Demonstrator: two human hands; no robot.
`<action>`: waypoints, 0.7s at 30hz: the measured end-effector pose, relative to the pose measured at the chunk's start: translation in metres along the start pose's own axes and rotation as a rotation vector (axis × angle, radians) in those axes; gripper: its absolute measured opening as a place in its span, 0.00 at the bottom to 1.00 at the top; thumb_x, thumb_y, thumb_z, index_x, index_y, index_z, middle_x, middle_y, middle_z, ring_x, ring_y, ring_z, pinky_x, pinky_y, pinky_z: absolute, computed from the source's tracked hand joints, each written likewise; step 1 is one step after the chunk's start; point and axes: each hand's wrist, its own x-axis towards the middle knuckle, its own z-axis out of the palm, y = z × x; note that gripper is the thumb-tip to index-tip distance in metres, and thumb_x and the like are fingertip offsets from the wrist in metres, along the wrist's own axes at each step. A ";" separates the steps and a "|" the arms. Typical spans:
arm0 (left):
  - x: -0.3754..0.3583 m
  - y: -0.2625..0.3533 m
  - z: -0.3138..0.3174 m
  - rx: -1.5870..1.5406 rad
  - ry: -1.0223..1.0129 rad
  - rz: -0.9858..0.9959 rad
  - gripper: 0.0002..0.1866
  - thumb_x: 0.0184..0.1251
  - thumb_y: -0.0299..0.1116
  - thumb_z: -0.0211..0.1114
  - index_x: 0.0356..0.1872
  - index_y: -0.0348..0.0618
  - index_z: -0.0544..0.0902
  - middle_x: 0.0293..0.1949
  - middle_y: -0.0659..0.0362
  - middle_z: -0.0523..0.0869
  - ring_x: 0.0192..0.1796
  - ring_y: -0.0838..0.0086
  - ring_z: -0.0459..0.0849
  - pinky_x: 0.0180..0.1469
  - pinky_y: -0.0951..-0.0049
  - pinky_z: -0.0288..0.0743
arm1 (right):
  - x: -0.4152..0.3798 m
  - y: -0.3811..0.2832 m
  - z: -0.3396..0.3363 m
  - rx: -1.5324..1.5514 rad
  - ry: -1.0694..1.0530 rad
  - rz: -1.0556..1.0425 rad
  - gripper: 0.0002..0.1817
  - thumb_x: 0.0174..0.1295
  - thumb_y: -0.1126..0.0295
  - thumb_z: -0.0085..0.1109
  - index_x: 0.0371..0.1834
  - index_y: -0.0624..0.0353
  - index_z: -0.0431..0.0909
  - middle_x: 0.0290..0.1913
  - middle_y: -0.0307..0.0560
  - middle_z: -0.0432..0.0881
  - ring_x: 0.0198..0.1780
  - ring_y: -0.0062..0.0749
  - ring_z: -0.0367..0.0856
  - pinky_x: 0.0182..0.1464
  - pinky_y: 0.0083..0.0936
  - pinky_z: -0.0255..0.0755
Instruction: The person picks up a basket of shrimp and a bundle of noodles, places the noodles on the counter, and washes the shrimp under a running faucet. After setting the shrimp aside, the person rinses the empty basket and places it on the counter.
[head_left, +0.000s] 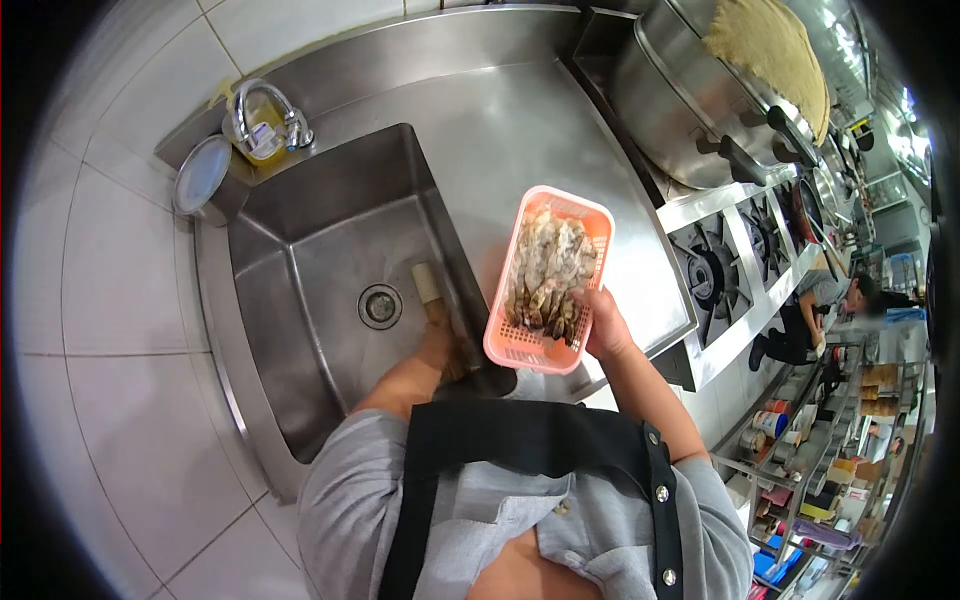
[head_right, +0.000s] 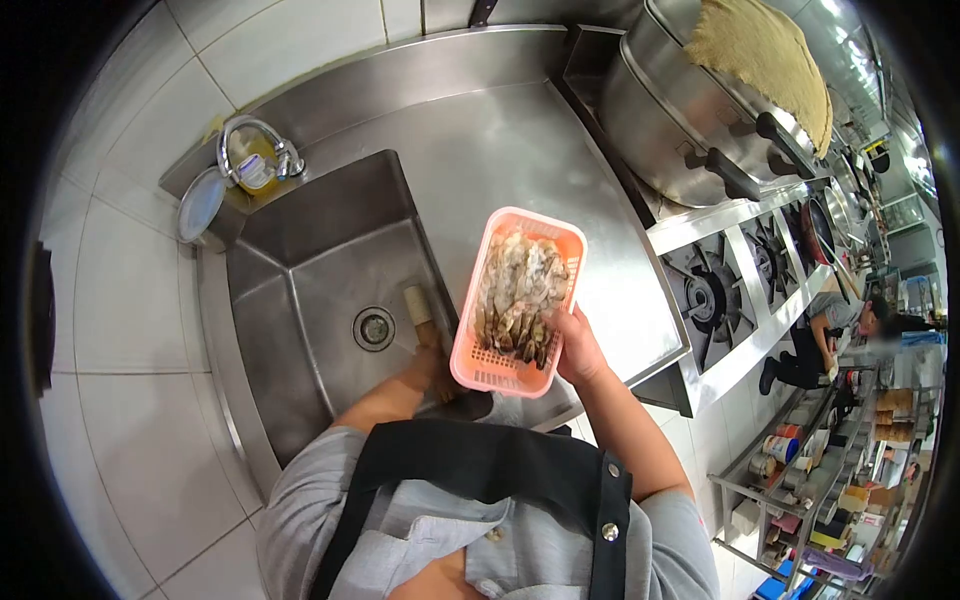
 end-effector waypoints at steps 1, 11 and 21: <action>-0.006 -0.004 0.009 0.017 0.052 0.044 0.35 0.57 0.38 0.66 0.65 0.49 0.61 0.53 0.41 0.72 0.53 0.51 0.74 0.50 0.59 0.74 | -0.001 0.000 0.006 -0.068 0.038 -0.044 0.35 0.53 0.61 0.53 0.62 0.70 0.59 0.55 0.58 0.73 0.53 0.43 0.76 0.56 0.37 0.72; -0.029 -0.010 -0.045 -0.641 0.112 0.112 0.49 0.49 0.29 0.65 0.72 0.50 0.45 0.64 0.42 0.65 0.63 0.53 0.68 0.63 0.64 0.63 | 0.005 -0.002 0.003 -0.014 -0.102 0.025 0.33 0.55 0.62 0.54 0.62 0.66 0.60 0.56 0.55 0.73 0.55 0.42 0.75 0.57 0.37 0.71; -0.190 -0.002 -0.232 -0.576 0.796 0.357 0.46 0.46 0.23 0.58 0.71 0.43 0.49 0.65 0.47 0.62 0.68 0.59 0.62 0.65 0.67 0.58 | 0.014 0.001 -0.014 0.014 -0.160 0.083 0.33 0.51 0.63 0.52 0.61 0.68 0.61 0.54 0.58 0.73 0.54 0.47 0.75 0.58 0.40 0.70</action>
